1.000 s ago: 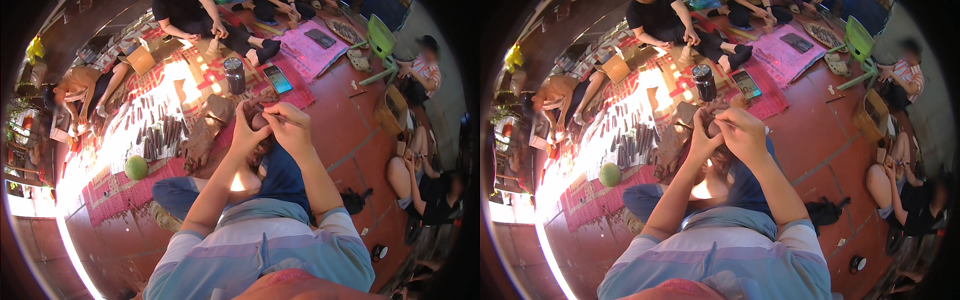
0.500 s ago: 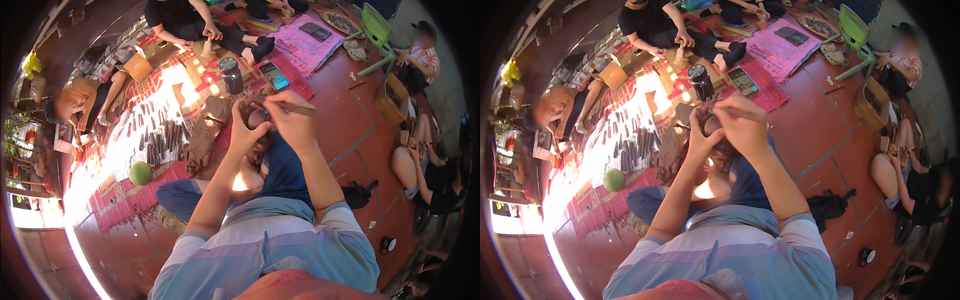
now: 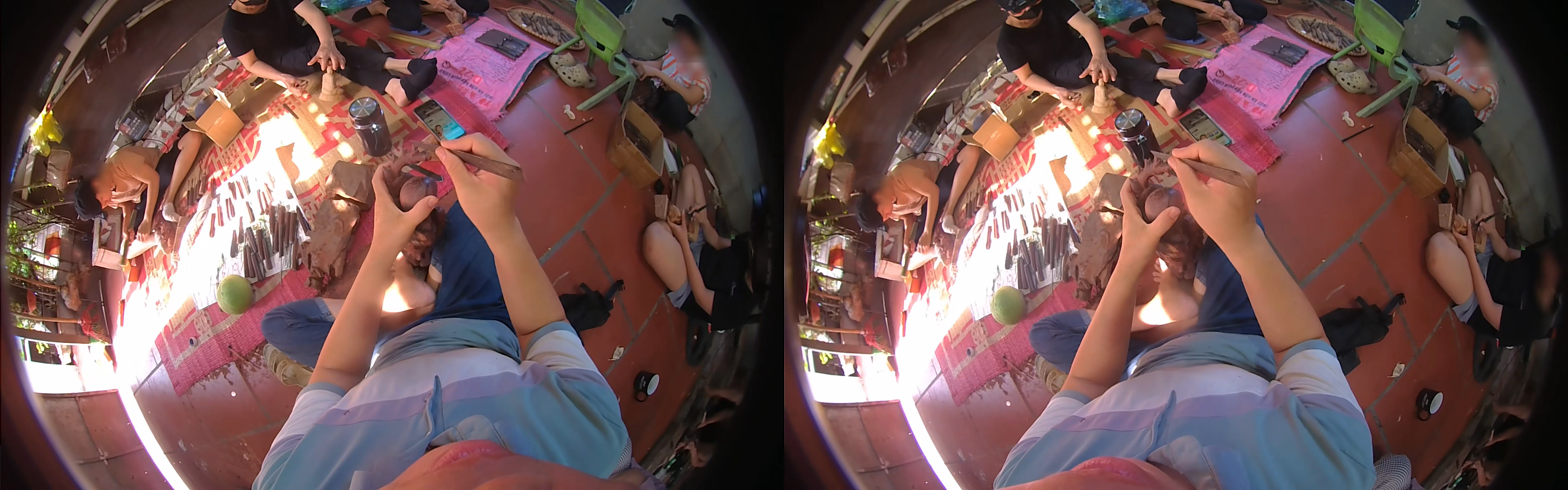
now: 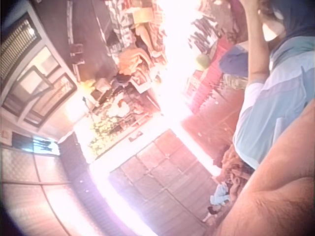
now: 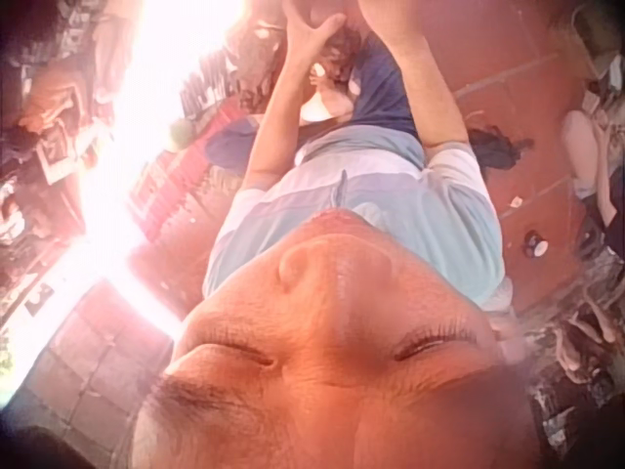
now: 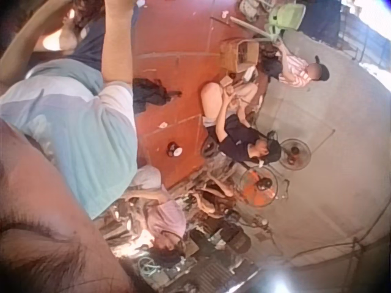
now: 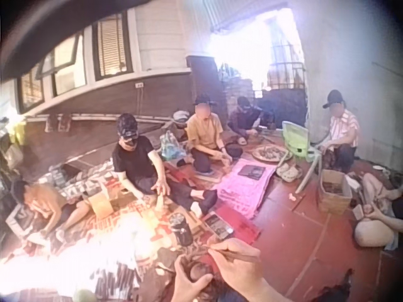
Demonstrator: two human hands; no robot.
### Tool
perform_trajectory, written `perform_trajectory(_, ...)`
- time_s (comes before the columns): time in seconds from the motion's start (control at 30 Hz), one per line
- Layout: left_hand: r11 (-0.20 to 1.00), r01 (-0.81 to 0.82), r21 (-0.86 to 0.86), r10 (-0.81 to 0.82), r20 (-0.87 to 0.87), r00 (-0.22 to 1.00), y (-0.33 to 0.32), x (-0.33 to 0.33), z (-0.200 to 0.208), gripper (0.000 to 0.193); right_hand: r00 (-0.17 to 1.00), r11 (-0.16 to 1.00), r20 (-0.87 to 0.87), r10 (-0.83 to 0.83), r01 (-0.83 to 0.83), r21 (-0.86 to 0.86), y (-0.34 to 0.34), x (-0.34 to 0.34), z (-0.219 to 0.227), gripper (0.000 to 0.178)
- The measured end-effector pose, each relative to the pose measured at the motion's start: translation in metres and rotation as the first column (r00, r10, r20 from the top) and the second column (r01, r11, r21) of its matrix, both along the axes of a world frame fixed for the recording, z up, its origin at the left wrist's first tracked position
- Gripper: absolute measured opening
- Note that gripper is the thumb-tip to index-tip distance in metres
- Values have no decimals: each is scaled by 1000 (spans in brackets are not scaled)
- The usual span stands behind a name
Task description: The person is sitting on the floor and carving a piece of wood using a small knife. They hold the wood in their left hand and carefully shape it with the knife in their right hand, rotating the object to work on different sides.
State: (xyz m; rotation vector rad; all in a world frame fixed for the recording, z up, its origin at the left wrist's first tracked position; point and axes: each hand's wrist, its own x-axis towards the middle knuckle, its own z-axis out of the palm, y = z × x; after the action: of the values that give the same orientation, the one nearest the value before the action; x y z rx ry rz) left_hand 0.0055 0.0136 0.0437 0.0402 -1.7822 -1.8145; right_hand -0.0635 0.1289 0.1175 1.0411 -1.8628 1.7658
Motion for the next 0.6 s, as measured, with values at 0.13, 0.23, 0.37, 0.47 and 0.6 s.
perform_trajectory(0.13,999,35,22,-35,22,999,-2,-1,-4,84,982,978,84,171,-180,110,7,-4,-6,6)
perform_trajectory(0.23,999,20,-51,-19,22,1000,-5,-2,-5,81,972,979,125,198,-203,33,14,-14,-12,9)
perform_trajectory(0.37,998,59,8,-58,-11,998,-1,-2,-1,79,960,957,-31,279,-275,91,21,-20,-18,8)
perform_trajectory(0.47,996,80,45,-81,21,997,0,-4,1,81,957,955,-98,272,-255,153,24,-31,-21,7)
perform_trajectory(0.6,1000,8,25,-10,99,995,2,5,5,82,966,963,-4,258,-257,88,33,-31,-12,11)
